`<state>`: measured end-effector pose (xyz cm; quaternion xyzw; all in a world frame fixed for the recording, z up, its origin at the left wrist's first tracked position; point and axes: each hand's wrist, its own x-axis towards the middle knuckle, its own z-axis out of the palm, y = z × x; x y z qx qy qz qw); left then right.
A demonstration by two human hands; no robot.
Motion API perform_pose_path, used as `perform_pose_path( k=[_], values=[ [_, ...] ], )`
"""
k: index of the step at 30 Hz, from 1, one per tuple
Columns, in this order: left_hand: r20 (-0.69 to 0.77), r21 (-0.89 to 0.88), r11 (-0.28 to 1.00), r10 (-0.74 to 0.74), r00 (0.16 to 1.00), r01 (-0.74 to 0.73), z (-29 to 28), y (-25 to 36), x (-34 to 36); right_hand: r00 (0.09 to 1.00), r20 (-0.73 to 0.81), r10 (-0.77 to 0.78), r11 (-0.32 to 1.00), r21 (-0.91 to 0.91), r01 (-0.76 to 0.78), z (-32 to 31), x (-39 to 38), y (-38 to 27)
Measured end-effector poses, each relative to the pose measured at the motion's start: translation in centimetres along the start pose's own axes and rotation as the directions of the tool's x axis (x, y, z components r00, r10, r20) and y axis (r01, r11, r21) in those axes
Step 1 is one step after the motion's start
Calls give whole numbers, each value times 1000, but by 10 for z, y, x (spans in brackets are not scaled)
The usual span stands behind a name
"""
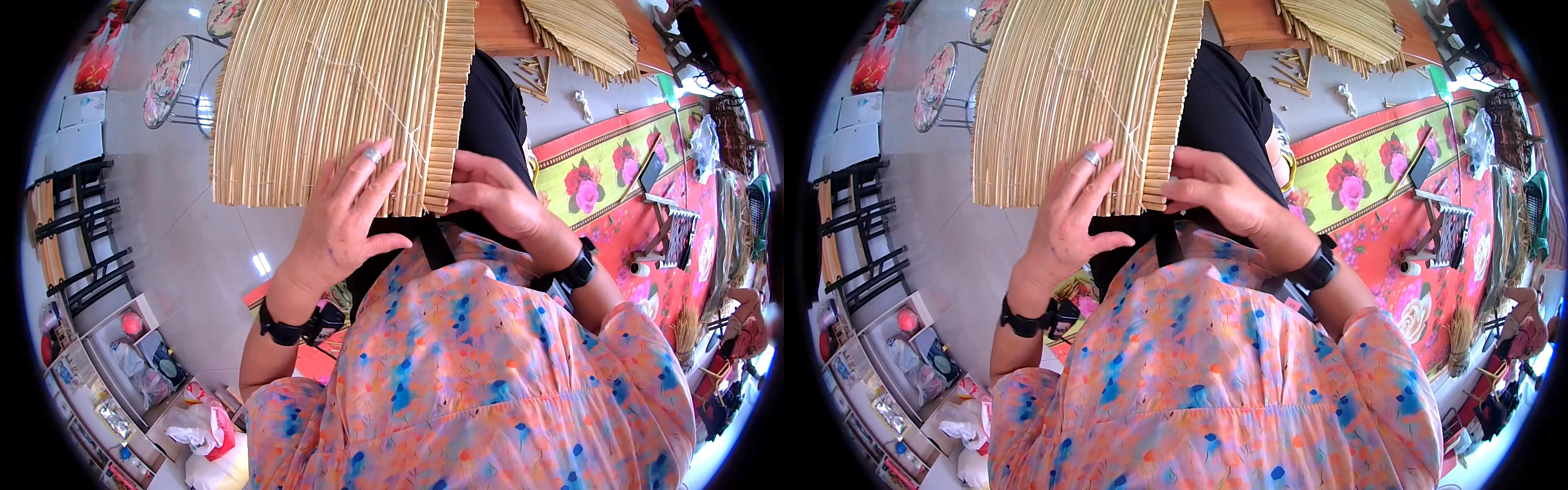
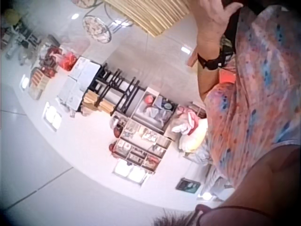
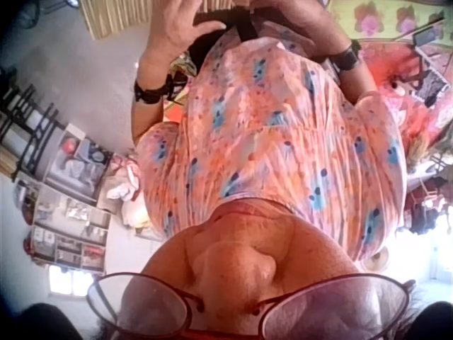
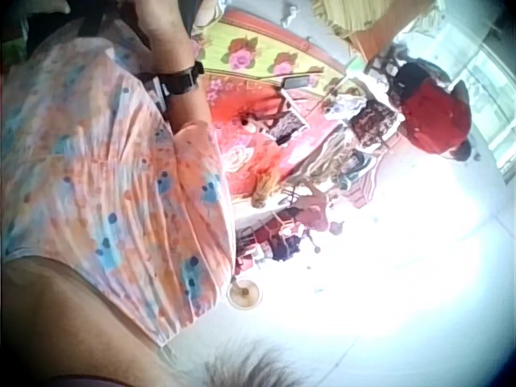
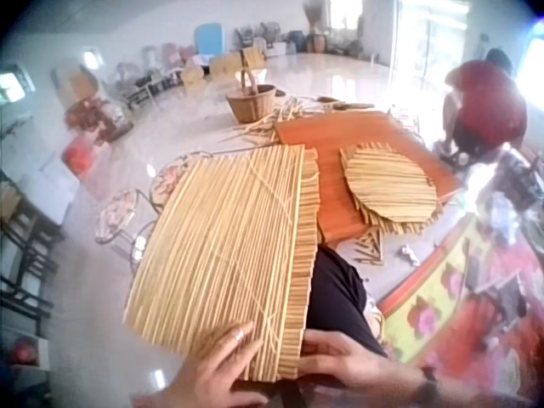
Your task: The person constructs a mat by wrapping white thread around thin bamboo sticks and trimming the edges with a knife.
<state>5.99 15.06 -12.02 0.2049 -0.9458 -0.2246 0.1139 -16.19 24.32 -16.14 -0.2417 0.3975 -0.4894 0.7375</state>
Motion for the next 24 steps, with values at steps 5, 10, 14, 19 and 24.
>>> perform_pose_path(
  k=[5,10,14,19,24],
  values=[
    [-272,197,980,46,961,8,34,-5,-14,837,-242,-491,452,-892,7,-8,-9,-23],
    [-405,291,957,136,904,-14,35,-8,-12,601,452,-659,-233,-883,408,3,16,-33],
    [-466,331,941,224,856,-66,10,-12,-13,502,659,-559,-314,-729,608,11,30,-50],
    [-532,339,933,299,792,-124,-33,-14,-12,391,772,-501,-358,-596,718,39,46,-81],
    [-567,350,925,336,752,-149,-75,-15,-4,331,823,-461,-356,-513,781,67,57,-116]
  ],
)
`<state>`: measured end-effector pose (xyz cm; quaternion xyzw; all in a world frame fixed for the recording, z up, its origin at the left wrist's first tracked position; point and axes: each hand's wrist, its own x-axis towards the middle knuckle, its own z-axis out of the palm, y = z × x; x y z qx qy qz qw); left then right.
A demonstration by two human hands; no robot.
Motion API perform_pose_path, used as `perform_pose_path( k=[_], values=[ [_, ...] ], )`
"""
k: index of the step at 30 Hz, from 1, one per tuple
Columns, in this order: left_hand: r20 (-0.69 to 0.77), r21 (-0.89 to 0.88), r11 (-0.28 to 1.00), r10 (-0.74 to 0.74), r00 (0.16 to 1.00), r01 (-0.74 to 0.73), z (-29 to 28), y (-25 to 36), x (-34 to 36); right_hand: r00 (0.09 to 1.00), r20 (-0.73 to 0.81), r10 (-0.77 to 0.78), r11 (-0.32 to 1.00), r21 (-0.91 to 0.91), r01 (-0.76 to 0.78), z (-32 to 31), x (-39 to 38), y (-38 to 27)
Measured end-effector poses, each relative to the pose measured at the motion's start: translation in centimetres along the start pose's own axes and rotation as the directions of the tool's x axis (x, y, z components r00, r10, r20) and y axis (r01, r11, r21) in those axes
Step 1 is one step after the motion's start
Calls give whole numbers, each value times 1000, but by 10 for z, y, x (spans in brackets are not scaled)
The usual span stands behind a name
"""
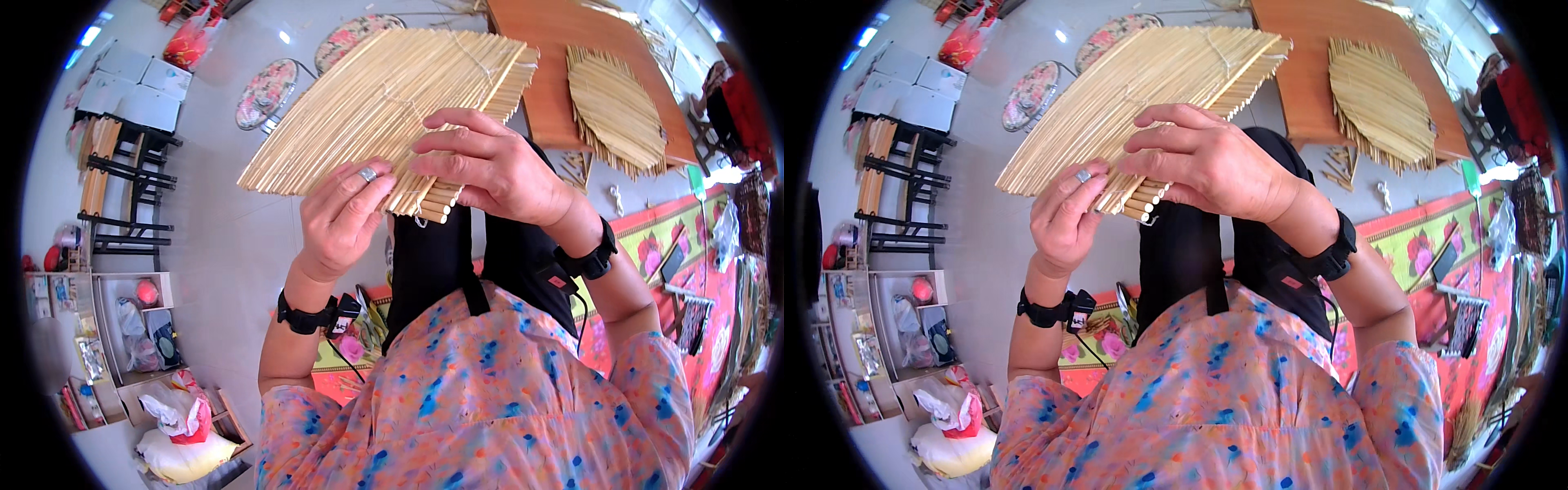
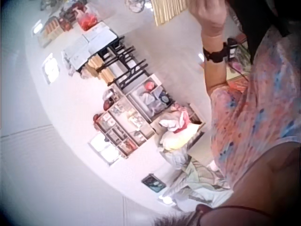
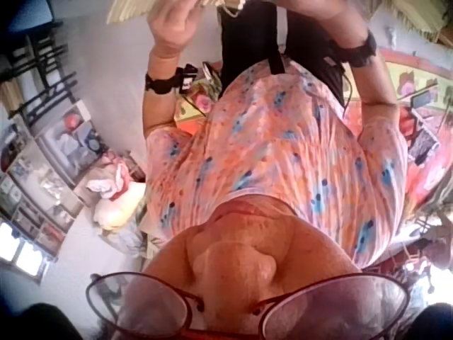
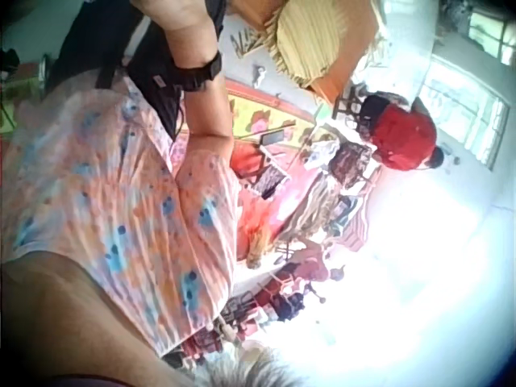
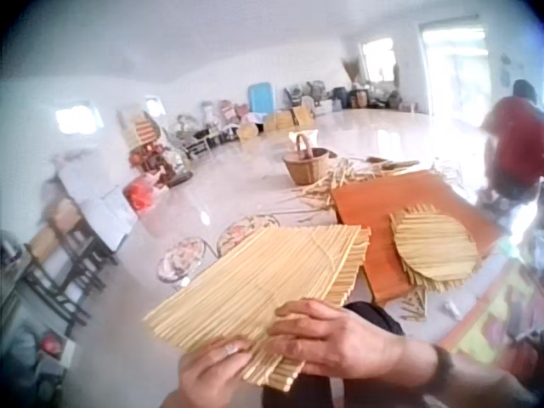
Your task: The person constructs a mat by wrapping white thread around thin bamboo sticks and trimming the edges with a knife.
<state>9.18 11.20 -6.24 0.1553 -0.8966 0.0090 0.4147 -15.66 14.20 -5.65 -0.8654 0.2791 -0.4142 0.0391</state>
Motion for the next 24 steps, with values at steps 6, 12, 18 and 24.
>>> perform_pose_path(
  k=[6,12,18,24],
  values=[
    [-92,88,996,27,995,-19,-32,-20,34,999,-35,-40,992,116,44,-12,41,11],
    [-237,206,977,-12,971,62,-41,-31,76,971,-232,-58,997,45,70,-27,81,21],
    [-238,-32,989,-151,959,147,-52,-43,118,976,-212,44,983,185,-4,-53,117,32],
    [-274,65,997,-28,961,47,-64,-64,156,952,-259,164,981,140,-131,-70,145,39]
  ],
)
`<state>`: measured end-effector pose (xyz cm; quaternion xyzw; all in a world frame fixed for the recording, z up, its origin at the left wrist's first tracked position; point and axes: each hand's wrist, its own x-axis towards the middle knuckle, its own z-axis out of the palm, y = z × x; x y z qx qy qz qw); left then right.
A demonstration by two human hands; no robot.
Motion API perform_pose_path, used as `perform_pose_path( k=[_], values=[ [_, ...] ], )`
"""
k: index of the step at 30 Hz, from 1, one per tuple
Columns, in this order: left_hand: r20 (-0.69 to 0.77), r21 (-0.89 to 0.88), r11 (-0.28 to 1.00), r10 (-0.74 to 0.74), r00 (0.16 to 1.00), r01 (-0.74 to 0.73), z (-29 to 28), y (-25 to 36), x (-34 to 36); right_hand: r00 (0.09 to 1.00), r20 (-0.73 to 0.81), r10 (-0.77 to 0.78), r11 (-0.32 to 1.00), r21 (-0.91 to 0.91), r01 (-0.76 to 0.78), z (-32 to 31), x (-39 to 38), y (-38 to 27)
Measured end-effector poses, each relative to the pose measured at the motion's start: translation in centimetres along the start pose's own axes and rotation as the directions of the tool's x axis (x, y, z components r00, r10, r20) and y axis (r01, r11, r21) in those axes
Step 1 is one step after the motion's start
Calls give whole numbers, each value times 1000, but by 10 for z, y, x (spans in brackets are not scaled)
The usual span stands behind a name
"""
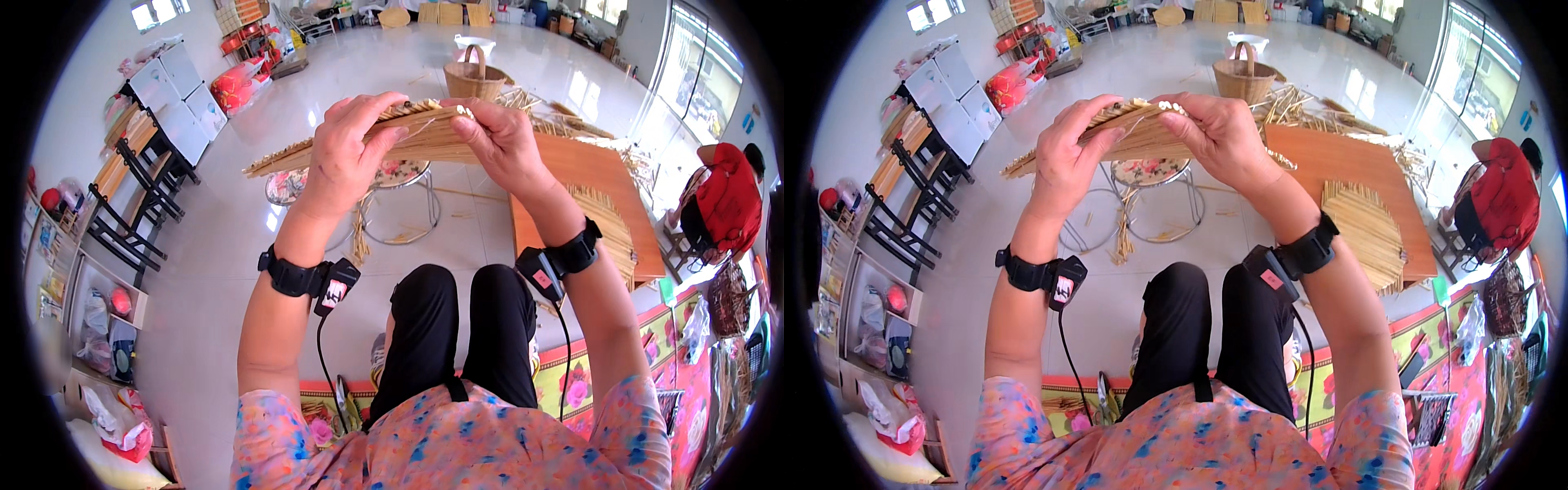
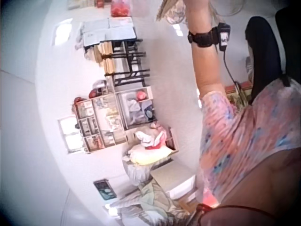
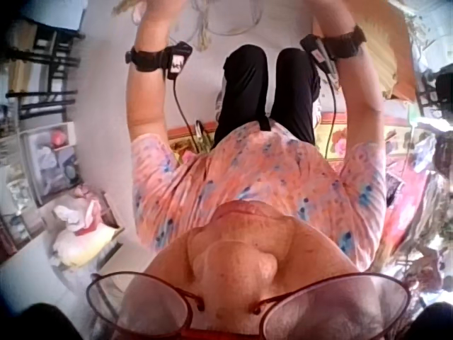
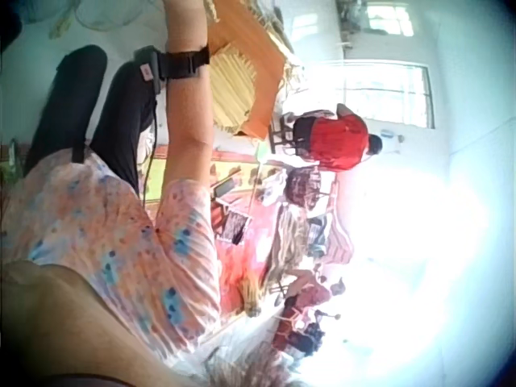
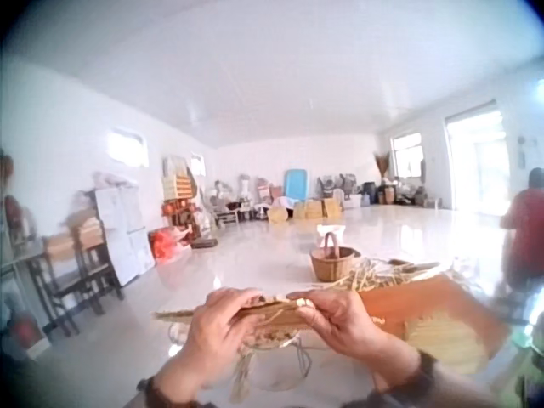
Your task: The person constructs a mat by wrapping white thread around thin bamboo sticks and trimming the edges with a knife.
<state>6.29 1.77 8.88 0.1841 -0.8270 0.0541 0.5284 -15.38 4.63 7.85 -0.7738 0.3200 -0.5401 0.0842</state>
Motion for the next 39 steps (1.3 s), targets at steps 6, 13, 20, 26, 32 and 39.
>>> perform_pose_path(
  k=[6,13,20,26,32,39],
  values=[
    [-104,15,997,78,991,-77,-1,-1,32,980,-195,-46,998,-38,40,-3,21,-3],
    [-139,-46,997,47,989,-54,-18,35,47,962,-267,-52,999,-27,46,-22,21,-49],
    [-51,-39,999,-40,998,38,-36,79,35,970,-242,8,999,-47,-19,-34,-4,-86],
    [-13,-241,940,-254,967,243,-27,92,20,970,-236,63,998,8,-63,-34,-14,-88],
    [64,-318,879,-354,933,355,2,57,-4,965,-155,211,976,94,-198,-19,-23,-46],
    [129,-315,830,-444,887,461,32,35,-30,961,-75,267,964,30,-265,-10,-34,-8]
  ],
)
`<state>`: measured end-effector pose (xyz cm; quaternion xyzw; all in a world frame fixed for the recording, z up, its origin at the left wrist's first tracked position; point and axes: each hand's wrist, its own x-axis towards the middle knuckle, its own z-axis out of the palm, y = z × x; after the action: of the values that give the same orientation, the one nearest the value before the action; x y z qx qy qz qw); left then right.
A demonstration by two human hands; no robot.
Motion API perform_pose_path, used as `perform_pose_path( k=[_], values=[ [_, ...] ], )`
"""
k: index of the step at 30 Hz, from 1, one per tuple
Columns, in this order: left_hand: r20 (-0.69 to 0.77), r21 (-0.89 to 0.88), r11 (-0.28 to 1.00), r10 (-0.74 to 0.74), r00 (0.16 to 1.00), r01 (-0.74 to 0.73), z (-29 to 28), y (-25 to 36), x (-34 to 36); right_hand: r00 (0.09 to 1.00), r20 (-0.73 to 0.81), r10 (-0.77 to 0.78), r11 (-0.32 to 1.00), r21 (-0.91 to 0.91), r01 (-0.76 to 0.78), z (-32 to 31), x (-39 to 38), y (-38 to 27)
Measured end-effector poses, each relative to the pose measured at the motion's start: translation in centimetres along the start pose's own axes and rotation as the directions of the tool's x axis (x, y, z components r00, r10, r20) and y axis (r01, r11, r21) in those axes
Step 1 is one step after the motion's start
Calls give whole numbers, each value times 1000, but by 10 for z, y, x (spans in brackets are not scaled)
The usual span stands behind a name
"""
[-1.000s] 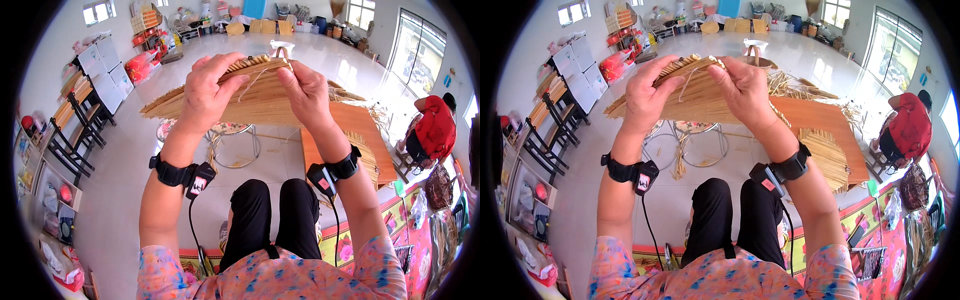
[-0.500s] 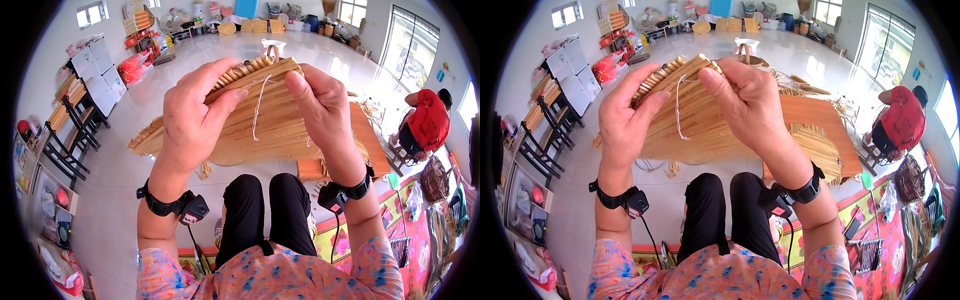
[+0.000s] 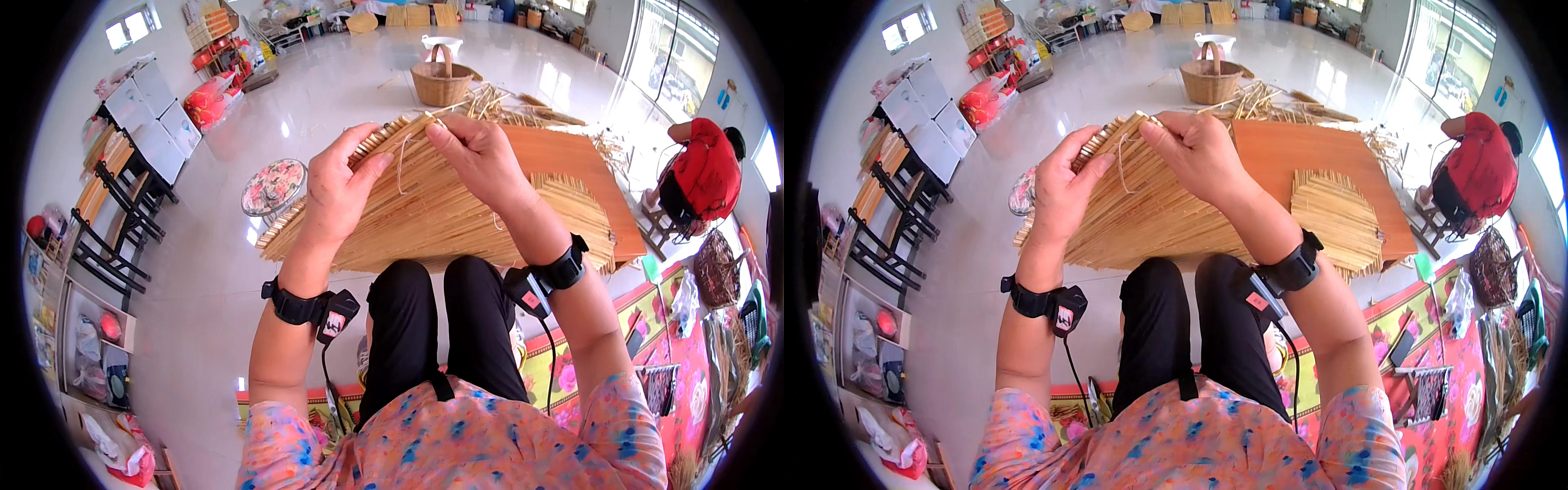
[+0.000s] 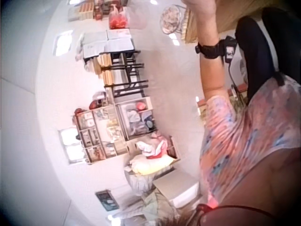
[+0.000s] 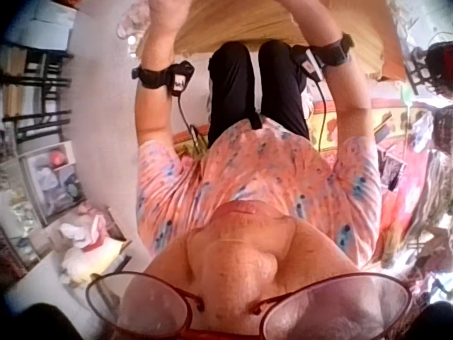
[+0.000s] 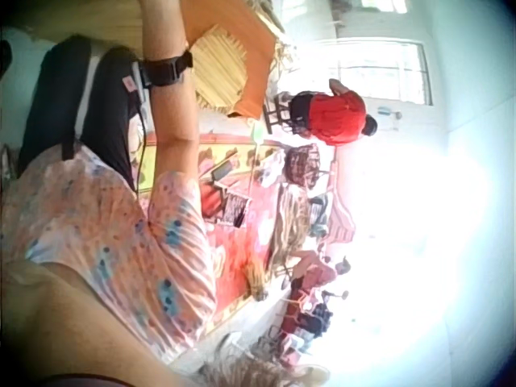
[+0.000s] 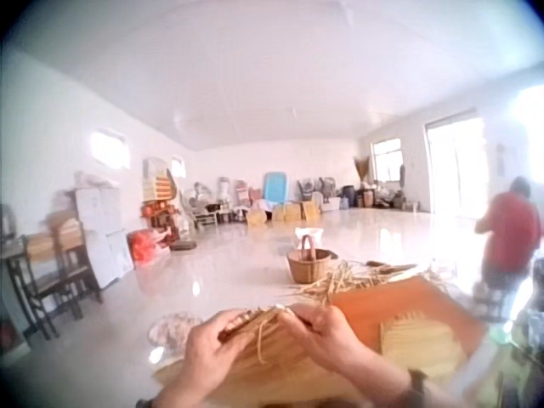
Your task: The person constructs a mat by wrapping white thread around thin bamboo sticks and trimming the edges with a knife.
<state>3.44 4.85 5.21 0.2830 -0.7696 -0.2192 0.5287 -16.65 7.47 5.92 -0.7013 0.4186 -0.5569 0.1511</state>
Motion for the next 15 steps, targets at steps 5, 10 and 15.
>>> perform_pose_path(
  k=[5,10,15],
  values=[
    [23,17,998,-63,998,63,7,-23,-5,997,-4,74,997,-17,-74,13,-7,26],
    [49,24,998,-63,997,62,11,-38,-7,989,-15,146,989,-31,-147,20,-12,41],
    [99,-4,996,-89,991,89,10,-48,-9,972,-4,237,970,-50,-237,28,-17,48]
  ],
)
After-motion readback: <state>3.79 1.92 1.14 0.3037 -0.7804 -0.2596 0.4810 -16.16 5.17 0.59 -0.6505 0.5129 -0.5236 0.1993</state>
